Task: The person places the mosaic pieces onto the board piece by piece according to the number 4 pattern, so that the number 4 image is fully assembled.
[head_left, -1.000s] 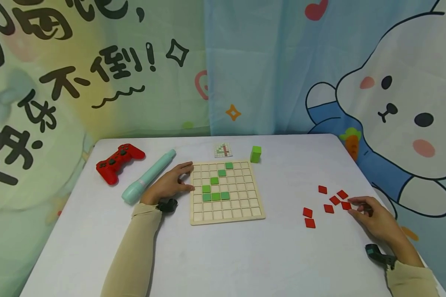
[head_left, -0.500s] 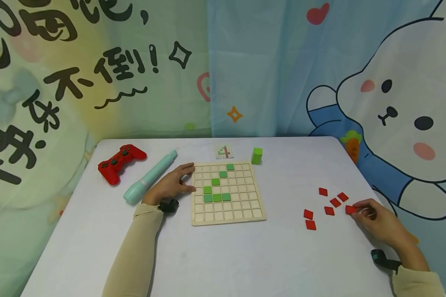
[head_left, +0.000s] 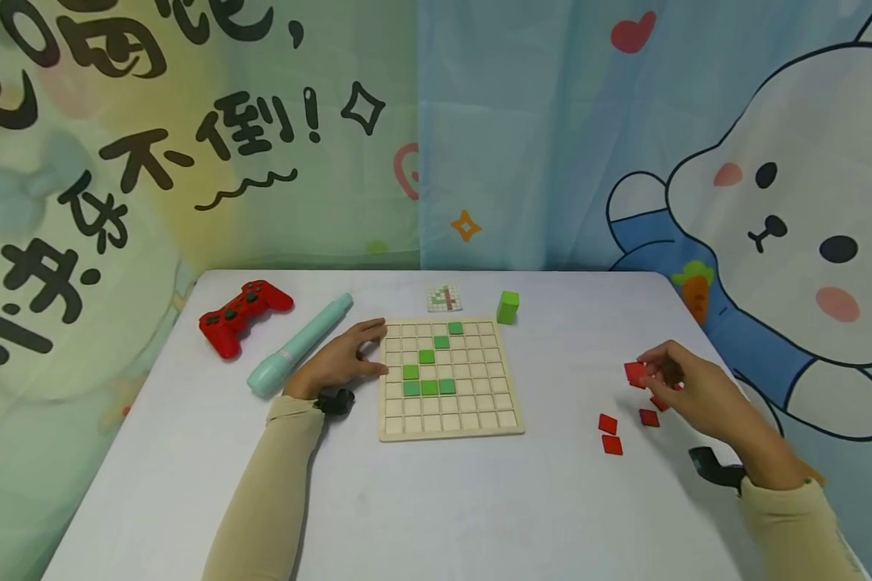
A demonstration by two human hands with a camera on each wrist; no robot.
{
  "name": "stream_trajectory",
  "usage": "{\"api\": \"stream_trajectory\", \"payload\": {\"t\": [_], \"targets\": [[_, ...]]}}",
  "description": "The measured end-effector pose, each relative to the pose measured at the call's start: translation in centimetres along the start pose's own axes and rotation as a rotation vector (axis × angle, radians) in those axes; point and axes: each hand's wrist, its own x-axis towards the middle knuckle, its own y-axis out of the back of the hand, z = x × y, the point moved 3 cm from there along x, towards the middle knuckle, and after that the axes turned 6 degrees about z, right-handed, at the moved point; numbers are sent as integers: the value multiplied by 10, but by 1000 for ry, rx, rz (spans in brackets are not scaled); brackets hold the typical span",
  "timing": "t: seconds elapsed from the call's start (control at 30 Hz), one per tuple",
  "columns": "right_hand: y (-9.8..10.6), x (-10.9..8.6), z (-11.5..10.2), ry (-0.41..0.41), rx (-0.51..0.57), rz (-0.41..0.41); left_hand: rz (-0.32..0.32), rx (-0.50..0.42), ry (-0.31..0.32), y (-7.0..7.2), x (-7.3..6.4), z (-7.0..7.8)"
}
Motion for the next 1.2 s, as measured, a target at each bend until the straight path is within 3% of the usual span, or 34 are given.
{"api": "stream_trajectory", "payload": {"t": [0.27, 0.57, 0.83, 1.2], "targets": [[-32, 57, -70, 82, 71, -70, 5, -14, 14, 0, 1, -4], [-107, 117, -125, 76, 173, -218, 7, -8, 0, 3, -1, -4], [-152, 137, -136, 54, 190, -327, 6, -3, 7, -1, 2, 0], [-175, 145, -140, 54, 151, -330, 6, -15, 7, -1, 5, -8]]}}
